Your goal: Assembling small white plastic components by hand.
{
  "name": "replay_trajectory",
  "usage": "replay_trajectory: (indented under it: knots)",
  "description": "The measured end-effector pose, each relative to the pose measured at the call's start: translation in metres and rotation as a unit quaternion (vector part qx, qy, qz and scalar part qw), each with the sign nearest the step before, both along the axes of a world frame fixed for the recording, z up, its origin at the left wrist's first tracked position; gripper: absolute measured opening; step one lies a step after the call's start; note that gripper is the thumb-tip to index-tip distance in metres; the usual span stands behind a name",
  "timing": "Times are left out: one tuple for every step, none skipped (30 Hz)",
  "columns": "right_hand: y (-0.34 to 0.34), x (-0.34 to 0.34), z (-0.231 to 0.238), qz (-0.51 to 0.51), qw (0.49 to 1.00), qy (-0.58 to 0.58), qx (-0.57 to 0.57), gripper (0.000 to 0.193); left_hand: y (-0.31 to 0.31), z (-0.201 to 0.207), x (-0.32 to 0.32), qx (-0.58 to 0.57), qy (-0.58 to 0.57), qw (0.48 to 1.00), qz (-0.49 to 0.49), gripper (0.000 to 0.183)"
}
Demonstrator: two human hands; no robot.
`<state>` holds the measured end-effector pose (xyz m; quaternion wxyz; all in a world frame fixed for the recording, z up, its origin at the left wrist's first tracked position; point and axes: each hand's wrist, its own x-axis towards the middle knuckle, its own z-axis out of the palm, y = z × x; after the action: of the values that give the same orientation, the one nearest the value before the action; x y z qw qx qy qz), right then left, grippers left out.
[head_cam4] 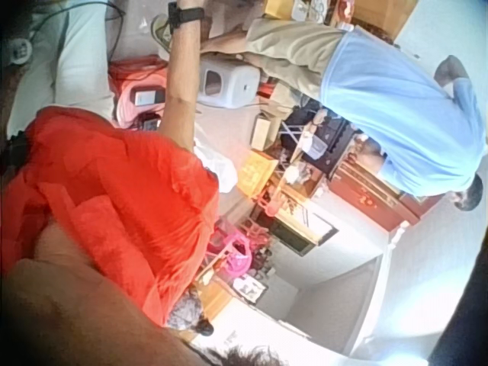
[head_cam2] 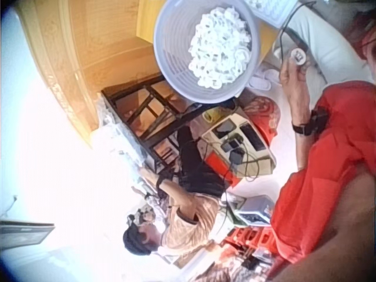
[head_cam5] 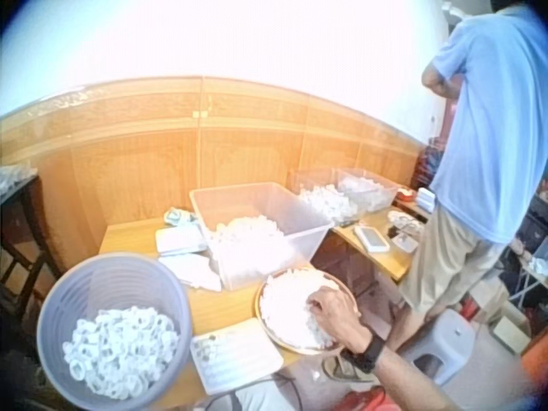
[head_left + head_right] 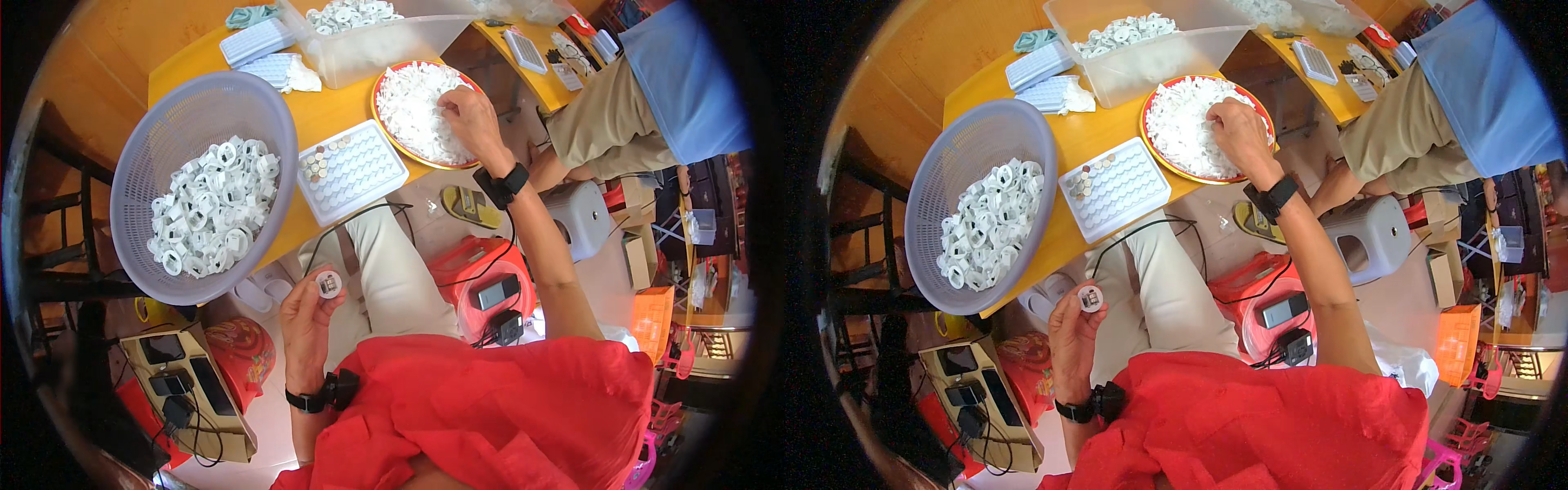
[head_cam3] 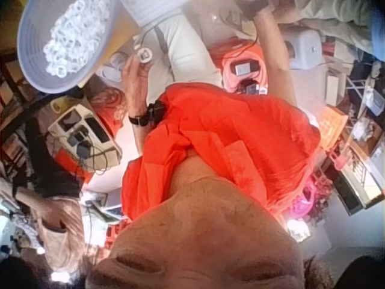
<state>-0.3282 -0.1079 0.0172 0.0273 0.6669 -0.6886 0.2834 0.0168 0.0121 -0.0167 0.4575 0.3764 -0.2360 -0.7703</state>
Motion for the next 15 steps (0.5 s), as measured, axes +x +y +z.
replay_trajectory:
  knots:
    - [-0.001, -0.002, -0.001, 0.0, 1.0, 0.0, 0.0, 0.014, 0.0, -0.001, 0.0, 0.0, 0.0, 1.0, 0.0, 0.03]
    - [-0.002, -0.003, -0.001, -0.001, 1.0, -0.02, -0.023, 0.014, 0.0, -0.001, 0.0, 0.002, 0.0, 1.0, 0.002, 0.03]
    - [-0.002, -0.005, -0.001, -0.002, 0.998, -0.039, -0.045, 0.015, 0.0, -0.001, 0.0, 0.004, 0.001, 1.0, 0.004, 0.03]
    - [-0.001, -0.006, 0.002, -0.002, 0.998, -0.039, -0.046, 0.015, -0.001, -0.002, 0.0, 0.004, 0.002, 1.0, 0.005, 0.03]
    - [0.002, -0.006, 0.007, -0.013, 0.993, -0.118, -0.017, 0.015, -0.001, -0.002, 0.001, 0.003, 0.005, 1.0, 0.002, 0.03]
    - [0.004, -0.007, 0.011, -0.025, 0.98, -0.195, 0.012, 0.015, 0.0, -0.003, 0.001, 0.002, 0.009, 1.0, -0.001, 0.029]
    - [0.006, -0.008, 0.012, -0.025, 0.981, -0.195, 0.012, 0.015, 0.0, -0.003, 0.001, 0.002, 0.01, 1.0, -0.001, 0.029]
    - [0.007, -0.009, 0.014, -0.01, 0.946, -0.321, 0.042, 0.016, 0.0, -0.002, 0.001, 0.0, 0.01, 1.0, -0.002, 0.03]
    - [0.009, -0.009, 0.016, 0.004, 0.894, -0.442, 0.071, 0.016, 0.0, -0.001, 0.001, -0.001, 0.01, 1.0, -0.004, 0.03]
    - [0.012, -0.007, 0.019, 0.004, 0.894, -0.442, 0.07, 0.016, 0.001, 0.0, 0.001, -0.001, 0.01, 1.0, -0.004, 0.03]
    - [0.015, -0.001, 0.022, 0.013, 0.877, -0.474, 0.082, 0.016, 0.002, 0.001, 0.002, 0.0, 0.009, 1.0, -0.007, 0.03]
    - [0.019, 0.005, 0.025, 0.021, 0.858, -0.505, 0.093, 0.016, 0.002, 0.001, 0.002, 0.001, 0.007, 1.0, -0.009, 0.03]
    - [0.023, 0.012, 0.028, 0.022, 0.857, -0.506, 0.095, 0.016, 0.003, 0.001, 0.003, 0.002, 0.005, 1.0, -0.007, 0.03]
    - [0.027, 0.019, 0.031, 0.036, 0.844, -0.524, 0.106, 0.016, 0.003, 0.0, 0.003, -0.001, 0.009, 1.0, -0.017, 0.03]
    - [0.032, 0.026, 0.032, 0.05, 0.831, -0.541, 0.117, 0.016, 0.002, 0.0, 0.003, -0.004, 0.013, 1.0, -0.026, 0.03]
